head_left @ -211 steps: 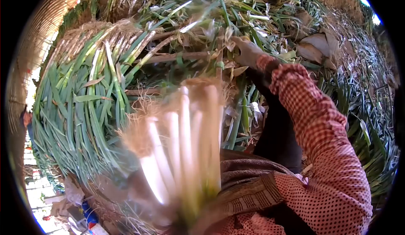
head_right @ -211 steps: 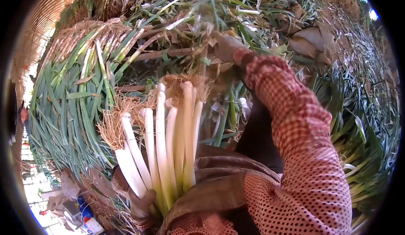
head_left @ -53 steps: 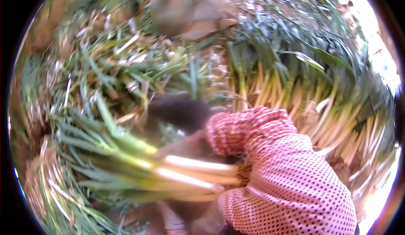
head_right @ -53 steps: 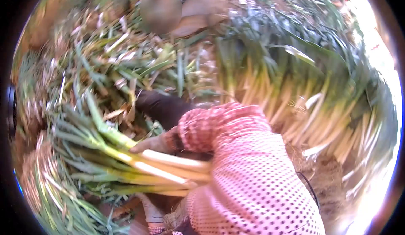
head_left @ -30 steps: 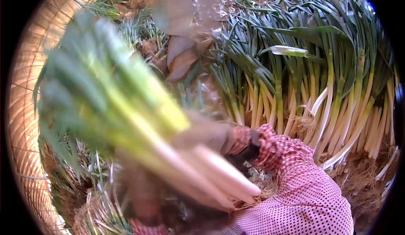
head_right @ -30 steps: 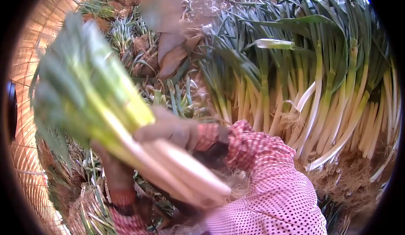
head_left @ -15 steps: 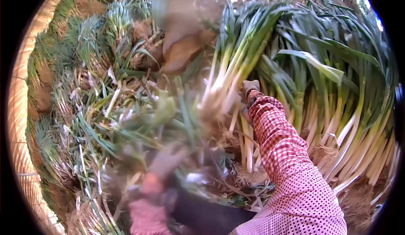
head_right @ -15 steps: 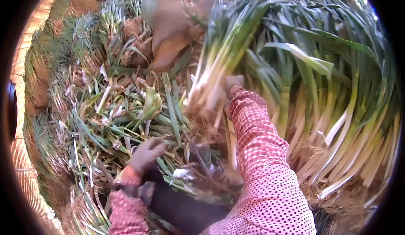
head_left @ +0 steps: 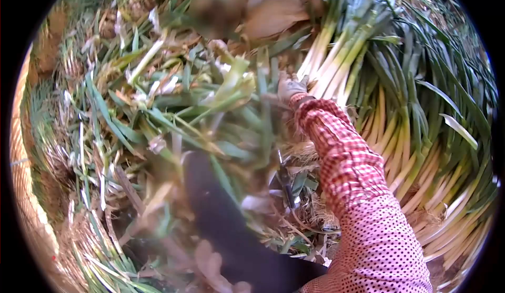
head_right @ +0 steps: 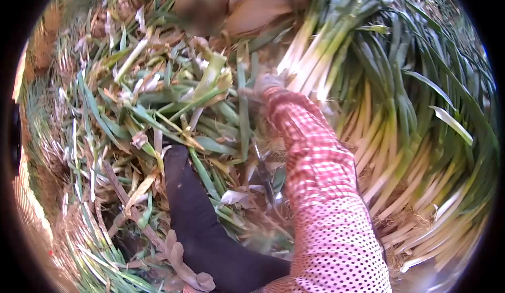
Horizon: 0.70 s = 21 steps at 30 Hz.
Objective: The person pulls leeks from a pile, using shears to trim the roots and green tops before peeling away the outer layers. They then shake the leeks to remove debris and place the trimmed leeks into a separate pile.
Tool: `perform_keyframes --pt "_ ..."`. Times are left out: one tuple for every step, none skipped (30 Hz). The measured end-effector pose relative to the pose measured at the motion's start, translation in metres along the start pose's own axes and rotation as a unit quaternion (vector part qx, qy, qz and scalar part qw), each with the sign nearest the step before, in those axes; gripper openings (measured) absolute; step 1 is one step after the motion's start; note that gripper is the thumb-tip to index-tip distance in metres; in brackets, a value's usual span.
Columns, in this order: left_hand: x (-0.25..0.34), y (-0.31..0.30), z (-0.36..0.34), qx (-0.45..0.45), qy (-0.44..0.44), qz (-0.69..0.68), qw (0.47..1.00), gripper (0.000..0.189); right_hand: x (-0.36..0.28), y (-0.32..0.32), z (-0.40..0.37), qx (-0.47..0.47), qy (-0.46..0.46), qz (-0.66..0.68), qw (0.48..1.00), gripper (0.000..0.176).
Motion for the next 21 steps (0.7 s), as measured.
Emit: perform_keyframes --pt "-0.002 -0.001 -0.005 -0.004 -0.013 0.003 1.000 0.083 -0.021 -0.008 -0.012 -0.105 0.011 -0.038 0.994 0.109" --pt "-0.007 -0.004 -0.007 0.003 -0.005 -0.002 1.000 0.083 -0.043 -0.017 -0.024 -0.209 0.014 -0.076 0.975 0.103" --pt "-0.014 0.000 -0.005 0.019 0.006 -0.011 1.000 0.083 -0.055 0.005 -0.033 -0.191 -0.016 -0.088 0.978 0.100" --pt "-0.020 0.006 -0.003 0.034 0.018 -0.024 0.999 0.083 -0.067 0.027 -0.042 -0.171 -0.046 -0.101 0.979 0.096" --pt "-0.025 0.011 -0.003 0.049 0.032 -0.038 0.998 0.083 -0.079 0.048 -0.051 -0.150 -0.075 -0.115 0.979 0.093" --pt "-0.030 0.013 -0.003 0.064 0.050 -0.049 0.995 0.083 -0.094 0.032 -0.081 -0.238 -0.063 -0.050 0.968 0.085" --pt "-0.032 0.011 -0.005 0.080 0.069 -0.057 0.993 0.083 -0.105 0.060 -0.093 -0.239 -0.087 0.025 0.967 0.077" --pt "-0.025 -0.008 -0.007 0.008 0.030 -0.032 0.999 0.083 -0.116 0.087 -0.106 -0.243 -0.110 0.098 0.959 0.069" --pt "-0.024 -0.010 -0.010 0.016 0.031 -0.037 0.999 0.083 -0.133 0.120 -0.107 -0.270 -0.121 0.110 0.949 0.068" --pt "-0.025 -0.011 -0.011 0.022 0.033 -0.040 0.998 0.084 -0.151 0.152 -0.109 -0.298 -0.130 0.121 0.938 0.067" --pt "-0.026 -0.013 -0.011 0.026 0.036 -0.043 0.998 0.084 -0.169 0.183 -0.111 -0.325 -0.139 0.133 0.926 0.067" --pt "-0.023 -0.012 -0.013 0.046 0.029 -0.042 0.998 0.085 -0.176 0.192 -0.114 -0.332 -0.188 0.170 0.908 0.066" --pt "-0.017 -0.009 -0.013 0.066 0.024 -0.042 0.997 0.085 -0.183 0.200 -0.117 -0.342 -0.236 0.207 0.886 0.065" --pt "-0.015 -0.007 -0.012 0.079 0.024 -0.052 0.995 0.086 -0.184 0.210 -0.128 -0.297 -0.293 0.278 0.865 0.054" --pt "-0.014 -0.005 -0.011 0.092 0.024 -0.061 0.994 0.086 -0.177 0.226 -0.131 -0.250 -0.345 0.346 0.836 0.045" --pt "-0.015 -0.003 -0.011 0.098 0.028 -0.079 0.992 0.086 -0.175 0.242 -0.120 -0.260 -0.249 0.309 0.880 0.071" --pt "-0.016 -0.004 -0.014 0.085 0.030 -0.082 0.993 0.085 -0.171 0.262 -0.106 -0.274 -0.150 0.270 0.911 0.102" --pt "-0.017 -0.006 -0.018 0.071 0.031 -0.085 0.993 0.085 -0.164 0.242 -0.117 -0.265 -0.136 0.261 0.918 0.101" --pt "-0.026 -0.012 -0.019 0.042 0.033 -0.070 0.996 0.085 -0.161 0.224 -0.130 -0.254 -0.104 0.278 0.920 0.096" --pt "-0.031 -0.016 -0.020 0.013 0.035 -0.056 0.998 0.084 -0.158 0.208 -0.142 -0.242 -0.073 0.296 0.921 0.091" --pt "-0.028 -0.020 -0.022 -0.004 0.027 -0.040 0.999 0.084 -0.146 0.206 -0.148 -0.183 -0.076 0.368 0.908 0.085"
Point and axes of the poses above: each hand's wrist, its own z-axis towards the middle knuckle, its own y-axis out of the palm, x = y × z, the point moved 1 cm from there along z, towards the middle knuckle, and after that the axes turned 9 degrees about -x, right-handed, at the moved point
